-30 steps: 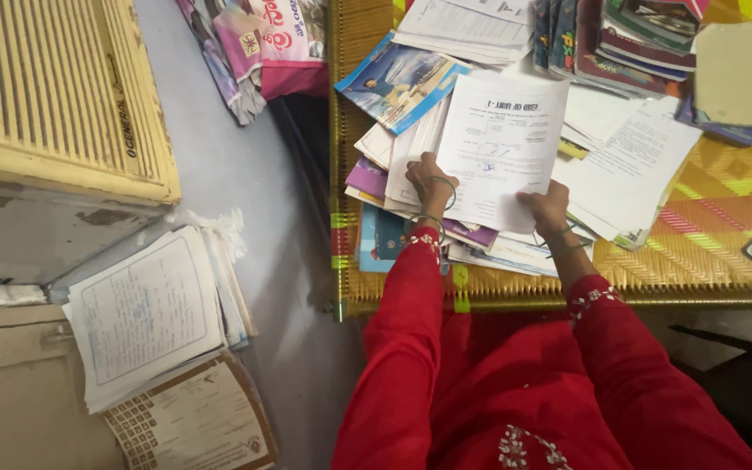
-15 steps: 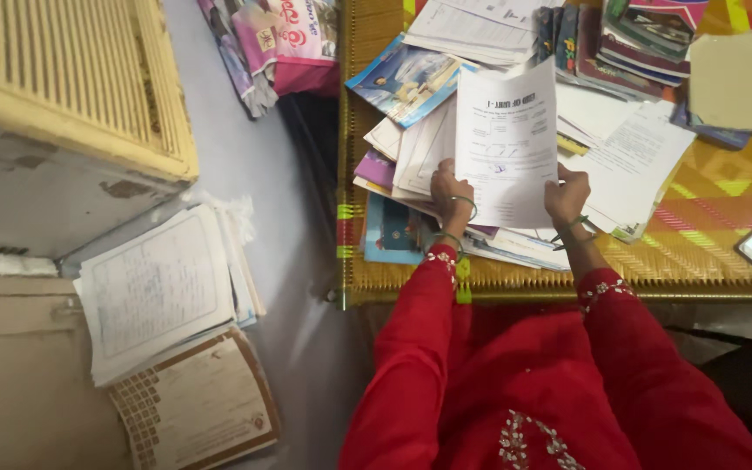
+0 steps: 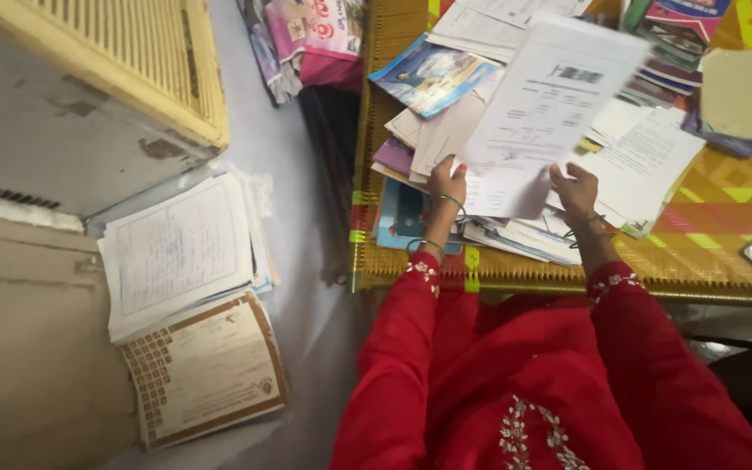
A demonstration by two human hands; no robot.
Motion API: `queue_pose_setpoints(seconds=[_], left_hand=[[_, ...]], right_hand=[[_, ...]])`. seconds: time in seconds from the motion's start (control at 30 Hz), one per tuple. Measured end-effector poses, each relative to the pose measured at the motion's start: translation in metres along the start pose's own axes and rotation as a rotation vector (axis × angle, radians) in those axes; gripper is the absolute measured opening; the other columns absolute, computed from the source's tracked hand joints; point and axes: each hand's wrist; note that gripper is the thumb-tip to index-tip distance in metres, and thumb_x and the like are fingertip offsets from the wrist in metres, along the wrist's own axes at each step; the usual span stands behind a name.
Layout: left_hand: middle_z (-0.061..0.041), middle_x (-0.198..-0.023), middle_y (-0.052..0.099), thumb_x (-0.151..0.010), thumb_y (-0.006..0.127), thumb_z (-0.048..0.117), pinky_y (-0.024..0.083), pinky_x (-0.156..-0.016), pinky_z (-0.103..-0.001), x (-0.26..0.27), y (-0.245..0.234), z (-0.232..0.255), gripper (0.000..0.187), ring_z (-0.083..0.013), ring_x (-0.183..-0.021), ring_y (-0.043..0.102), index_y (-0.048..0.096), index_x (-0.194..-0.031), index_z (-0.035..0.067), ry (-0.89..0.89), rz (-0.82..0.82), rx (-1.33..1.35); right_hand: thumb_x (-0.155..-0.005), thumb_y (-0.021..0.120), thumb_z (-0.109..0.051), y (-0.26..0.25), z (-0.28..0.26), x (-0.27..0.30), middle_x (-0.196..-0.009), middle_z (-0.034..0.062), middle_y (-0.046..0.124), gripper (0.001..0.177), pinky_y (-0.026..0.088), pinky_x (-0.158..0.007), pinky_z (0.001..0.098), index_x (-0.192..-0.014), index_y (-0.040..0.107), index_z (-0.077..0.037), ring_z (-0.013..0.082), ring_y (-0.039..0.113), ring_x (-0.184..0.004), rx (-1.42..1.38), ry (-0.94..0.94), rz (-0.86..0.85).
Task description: The person sorts through a large pile of papers and books on a table, picking up individual sheets and small stacks and moving them to a pile on the floor. The person handles various documents, including loose papers, a certificate, and textbooks.
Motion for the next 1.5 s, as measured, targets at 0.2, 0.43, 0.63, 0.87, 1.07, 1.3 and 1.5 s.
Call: queue_pose_setpoints(seconds=[0.2,0.43,0.63,0.87,1.07,1.3,1.5], left_hand=[[-0.02,-0.105,0.078,-0.093,0.067,0.007,0.054,-0.086,-0.039,-0.01,-0.101,0.063,0.026,-0.0298,-0.094,0.074,0.07,-0.117,-0.002,-0.146,0.032,0.336],[-0.017,-0.102,0.077,-0.095,0.069,0.006,0.054,-0.083,-0.035,0.0,-0.209,0.069,0.022,-0.0216,-0.091,0.071,0.069,-0.115,-0.003,-0.253,0.381,0.347],[-0.013,-0.102,0.075,-0.098,0.064,0.004,0.056,-0.081,-0.034,0.049,-0.299,0.039,0.019,-0.0211,-0.092,0.069,0.069,-0.114,-0.006,-0.285,0.71,0.471],[-0.013,-0.104,0.073,-0.097,0.06,-0.001,0.057,-0.079,-0.033,0.098,-0.369,-0.022,0.019,-0.0194,-0.089,0.069,0.066,-0.113,-0.008,-0.272,1.099,0.616],[-0.018,-0.104,0.071,-0.096,0.061,-0.004,0.057,-0.077,-0.035,0.099,-0.39,-0.078,0.017,-0.0218,-0.087,0.068,0.066,-0.111,-0.01,-0.298,1.275,0.48],[-0.024,-0.119,0.07,-0.092,0.059,-0.005,0.057,-0.086,-0.039,0.087,-0.41,-0.091,0.035,-0.0247,-0.099,0.071,0.059,-0.127,-0.009,-0.501,1.267,0.333],[-0.028,-0.146,0.035,-0.085,0.072,0.013,0.054,-0.09,-0.049,0.073,-0.41,-0.086,0.095,-0.0467,-0.122,0.049,0.016,-0.16,0.001,-0.965,0.939,-0.096]], right_hand=[[-0.113,0.06,-0.023,0.029,-0.079,0.031,-0.113,0.0099,0.066,0.034,0.048,-0.076,0.0279,-0.133,0.061,0.004,0.0139,0.057,-0.093,-0.239,-0.123,-0.4],[-0.106,0.063,-0.006,0.126,-0.162,0.082,-0.115,0.0099,0.073,0.032,0.058,-0.081,0.0275,-0.137,0.061,0.003,0.0129,0.068,-0.095,-0.22,-0.374,-0.582],[-0.098,0.07,-0.005,0.211,-0.207,0.14,-0.11,0.009,0.073,0.036,0.058,-0.077,0.0275,-0.133,0.064,0.003,0.0118,0.068,-0.089,-0.06,-0.359,-0.907],[-0.095,0.075,-0.005,0.308,-0.212,0.192,-0.094,0.0082,0.072,0.026,0.053,-0.063,0.0248,-0.116,0.069,0.01,0.0112,0.064,-0.074,0.156,-0.37,-1.203],[-0.091,0.075,0.002,0.395,-0.187,0.222,-0.09,0.0086,0.074,0.028,0.055,-0.063,0.0238,-0.117,0.068,0.01,0.011,0.066,-0.07,-0.183,-0.273,-1.127],[-0.087,0.071,0.013,0.462,-0.12,0.223,-0.101,0.014,0.073,0.047,0.06,-0.077,0.0269,-0.133,0.062,0.014,0.0167,0.071,-0.086,-0.311,-0.237,-1.066],[-0.081,0.073,0.015,0.49,-0.085,0.241,-0.147,0.0178,0.052,0.084,0.059,-0.094,0.0355,-0.153,0.03,0.011,0.027,0.063,-0.122,-0.253,-0.285,-1.095]])
Point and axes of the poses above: each hand's wrist, its own x-axis away from the middle knuckle, its own y-axis out of the palm, z = x × y
